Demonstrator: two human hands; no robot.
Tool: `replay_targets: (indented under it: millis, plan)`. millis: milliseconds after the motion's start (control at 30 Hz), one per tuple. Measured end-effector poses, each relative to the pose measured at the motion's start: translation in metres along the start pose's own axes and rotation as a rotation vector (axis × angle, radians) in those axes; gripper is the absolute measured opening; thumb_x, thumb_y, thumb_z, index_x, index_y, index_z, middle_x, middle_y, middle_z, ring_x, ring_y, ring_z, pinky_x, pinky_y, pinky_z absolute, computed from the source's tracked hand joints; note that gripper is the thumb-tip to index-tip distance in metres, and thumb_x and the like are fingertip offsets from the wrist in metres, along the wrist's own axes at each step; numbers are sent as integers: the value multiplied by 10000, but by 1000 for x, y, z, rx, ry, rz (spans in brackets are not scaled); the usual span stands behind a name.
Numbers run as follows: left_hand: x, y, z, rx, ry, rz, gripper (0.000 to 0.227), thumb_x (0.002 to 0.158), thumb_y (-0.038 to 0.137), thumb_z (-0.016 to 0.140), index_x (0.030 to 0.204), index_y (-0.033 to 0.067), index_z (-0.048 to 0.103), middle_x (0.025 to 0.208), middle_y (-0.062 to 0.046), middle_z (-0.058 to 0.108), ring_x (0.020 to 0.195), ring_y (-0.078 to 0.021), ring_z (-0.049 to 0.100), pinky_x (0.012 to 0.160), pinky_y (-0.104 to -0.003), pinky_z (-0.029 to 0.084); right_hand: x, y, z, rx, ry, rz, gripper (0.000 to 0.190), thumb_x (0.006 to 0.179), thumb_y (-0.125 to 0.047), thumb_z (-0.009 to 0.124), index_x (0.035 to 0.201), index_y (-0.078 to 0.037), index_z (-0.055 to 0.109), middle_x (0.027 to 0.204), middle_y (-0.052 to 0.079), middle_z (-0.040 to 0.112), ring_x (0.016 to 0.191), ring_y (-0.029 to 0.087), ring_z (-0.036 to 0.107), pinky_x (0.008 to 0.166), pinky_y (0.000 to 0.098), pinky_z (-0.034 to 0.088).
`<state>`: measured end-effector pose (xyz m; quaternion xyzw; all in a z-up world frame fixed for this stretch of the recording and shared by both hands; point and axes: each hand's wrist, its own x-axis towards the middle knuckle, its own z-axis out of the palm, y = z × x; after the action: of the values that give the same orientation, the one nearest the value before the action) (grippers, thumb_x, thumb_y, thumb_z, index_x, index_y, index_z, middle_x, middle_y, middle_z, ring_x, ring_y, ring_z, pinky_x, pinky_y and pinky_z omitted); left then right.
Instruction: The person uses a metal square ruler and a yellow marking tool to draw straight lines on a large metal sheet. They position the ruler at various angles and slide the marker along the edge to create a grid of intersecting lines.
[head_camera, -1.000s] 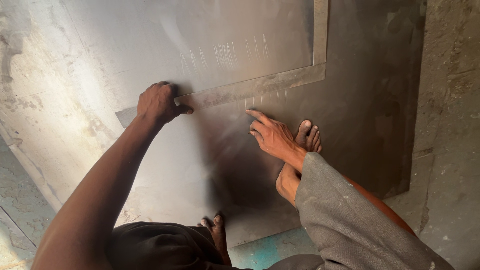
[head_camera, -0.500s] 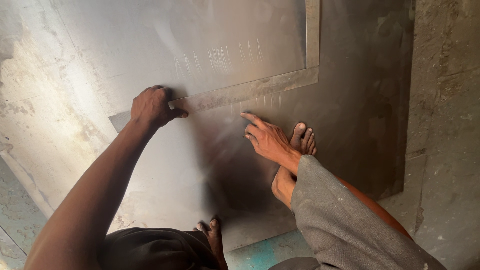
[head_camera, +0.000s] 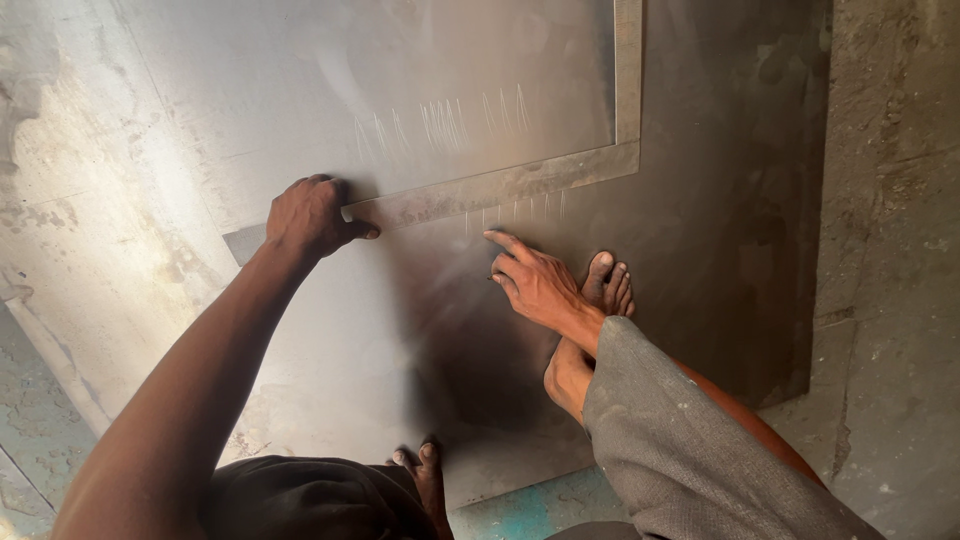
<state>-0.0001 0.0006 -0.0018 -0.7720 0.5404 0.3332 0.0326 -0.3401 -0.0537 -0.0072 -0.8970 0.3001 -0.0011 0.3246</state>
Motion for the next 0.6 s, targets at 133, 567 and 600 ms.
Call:
replay_targets:
  millis: [133,567,600]
  plan:
    - [-1,-3,1,0,3,-14,500,687,467,917,1013,116,774,1014,-70,729,1003,-284,682,830,-441,579,7,7,8,71,180,-41,66,958,-113,708,999,-65,689,1339,4,665,974,227,733,802,351,601]
    - [4,-8,10,-2,29,-27,502,651,452,945,937,82,763,991,-83,714,996,-292,668,825,-441,569,46,5,12,158,217,5,182,913,-80,744,1089,-70,696,1064,59,670,880,296,697,744,395,561]
    - [5,-8,12,-3,28,-32,500,647,457,945,929,86,762,987,-77,716,993,-285,669,825,-434,572,55,3,13,157,219,7,189,913,-82,747,1093,-66,691,1059,63,668,876,301,695,740,400,557]
